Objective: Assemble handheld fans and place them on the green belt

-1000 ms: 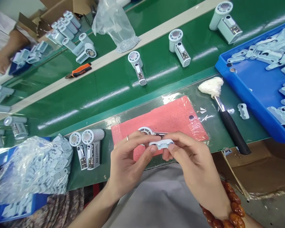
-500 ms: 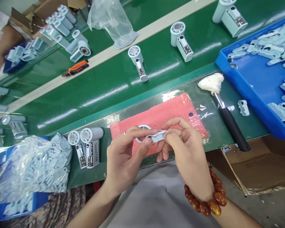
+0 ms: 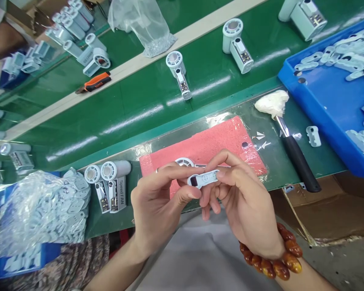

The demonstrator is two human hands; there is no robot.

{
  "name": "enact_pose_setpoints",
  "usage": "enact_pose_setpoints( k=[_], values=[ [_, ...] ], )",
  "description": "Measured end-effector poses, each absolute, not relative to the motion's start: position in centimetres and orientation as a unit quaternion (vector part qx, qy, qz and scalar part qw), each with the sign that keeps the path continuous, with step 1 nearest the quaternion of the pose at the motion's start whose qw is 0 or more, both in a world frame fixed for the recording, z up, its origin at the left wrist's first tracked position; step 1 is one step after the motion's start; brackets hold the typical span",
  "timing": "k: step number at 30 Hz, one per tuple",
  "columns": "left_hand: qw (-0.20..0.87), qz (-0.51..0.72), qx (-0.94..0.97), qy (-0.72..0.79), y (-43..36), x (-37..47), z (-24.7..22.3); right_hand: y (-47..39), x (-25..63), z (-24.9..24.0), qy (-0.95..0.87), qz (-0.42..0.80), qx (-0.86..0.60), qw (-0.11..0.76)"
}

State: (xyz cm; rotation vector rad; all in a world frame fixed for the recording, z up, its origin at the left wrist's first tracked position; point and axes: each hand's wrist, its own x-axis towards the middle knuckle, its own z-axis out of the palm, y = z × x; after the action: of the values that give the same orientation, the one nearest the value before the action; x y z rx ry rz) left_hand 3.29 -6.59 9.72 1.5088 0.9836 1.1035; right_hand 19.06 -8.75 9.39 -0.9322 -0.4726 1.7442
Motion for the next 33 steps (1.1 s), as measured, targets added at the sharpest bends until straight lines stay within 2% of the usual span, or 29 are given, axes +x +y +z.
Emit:
enact_pose_setpoints(
  k=[10, 16, 20, 24, 29, 33],
  values=[
    [0.440, 0.465, 0.653, 0.403, -7.0, 3.3, 9.4, -8.7, 19.1, 9.2, -0.178, 0.753, -0.379, 0.508],
    [0.313, 0.430, 0.744, 0.405, -6.2, 2.2, 8.2, -8.6, 19.9, 8.6, -0.249, 0.720, -0.411, 0.501],
    [0.203, 0.390, 0.820, 0.368, -5.3, 0.9, 6.8, -9.3, 21.0, 7.6, -0.434, 0.578, -0.530, 0.443],
    [0.159, 0.366, 0.858, 0.322, -4.7, 0.2, 6.1, -10.0, 21.7, 7.2, -0.598, 0.408, -0.580, 0.374],
    [0.159, 0.335, 0.873, 0.317, -4.1, -0.2, 5.5, -9.7, 22.6, 6.9, -0.733, 0.218, -0.536, 0.356],
    [0.189, 0.282, 0.862, 0.376, -3.6, -1.0, 4.5, -8.8, 23.3, 6.2, -0.781, 0.091, -0.529, 0.321]
  ],
)
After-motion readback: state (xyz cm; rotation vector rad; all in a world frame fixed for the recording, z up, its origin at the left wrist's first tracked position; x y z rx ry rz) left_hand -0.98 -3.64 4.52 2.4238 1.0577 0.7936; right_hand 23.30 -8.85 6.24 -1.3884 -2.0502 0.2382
